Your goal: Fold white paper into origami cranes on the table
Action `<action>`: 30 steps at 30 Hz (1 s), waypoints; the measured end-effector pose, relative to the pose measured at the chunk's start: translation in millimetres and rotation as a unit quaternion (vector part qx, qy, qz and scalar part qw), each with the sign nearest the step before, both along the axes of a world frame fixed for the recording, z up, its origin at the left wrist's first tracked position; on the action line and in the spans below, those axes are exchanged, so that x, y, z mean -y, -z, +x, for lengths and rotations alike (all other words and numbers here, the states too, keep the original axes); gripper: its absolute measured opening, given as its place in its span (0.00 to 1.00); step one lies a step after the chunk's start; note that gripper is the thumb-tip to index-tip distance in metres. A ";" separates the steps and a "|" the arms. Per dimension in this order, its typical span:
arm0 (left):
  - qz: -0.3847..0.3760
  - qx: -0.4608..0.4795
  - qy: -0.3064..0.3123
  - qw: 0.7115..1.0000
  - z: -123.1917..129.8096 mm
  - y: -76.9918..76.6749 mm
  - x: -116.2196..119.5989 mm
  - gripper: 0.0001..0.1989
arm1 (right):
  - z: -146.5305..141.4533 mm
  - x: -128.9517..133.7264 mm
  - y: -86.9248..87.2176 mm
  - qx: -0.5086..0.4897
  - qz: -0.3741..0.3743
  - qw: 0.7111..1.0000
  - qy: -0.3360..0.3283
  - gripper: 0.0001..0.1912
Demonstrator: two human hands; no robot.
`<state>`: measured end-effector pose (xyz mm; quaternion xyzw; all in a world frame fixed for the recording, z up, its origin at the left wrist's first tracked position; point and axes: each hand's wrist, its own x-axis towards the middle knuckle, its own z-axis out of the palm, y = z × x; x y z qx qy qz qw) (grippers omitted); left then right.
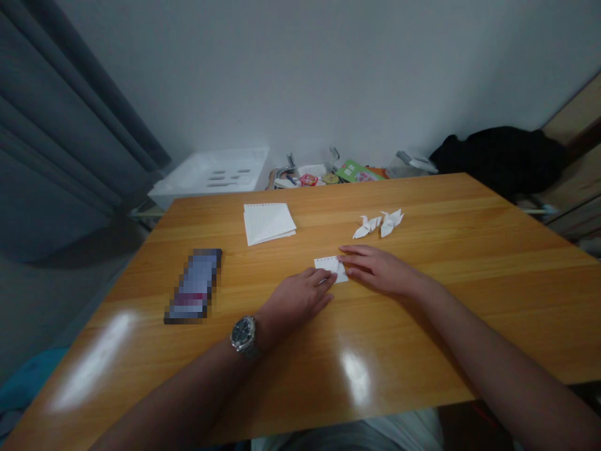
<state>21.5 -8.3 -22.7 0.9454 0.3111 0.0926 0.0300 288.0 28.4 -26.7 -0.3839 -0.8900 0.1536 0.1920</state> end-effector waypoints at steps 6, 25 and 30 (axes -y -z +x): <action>-0.001 -0.006 -0.003 1.000 2.1 -0.7 1.4 0.20 | -3.0 0.5 -0.1 0.018 0.008 1.000 0.007 0.20; -0.008 -0.017 -0.019 1.000 6.1 -3.1 4.2 0.21 | 1.8 -7.1 6.4 -0.005 0.005 1.000 0.013 0.18; -0.004 -0.015 -0.017 1.000 6.7 -1.6 3.8 0.20 | -1.0 -4.2 3.6 0.012 0.013 1.000 0.018 0.18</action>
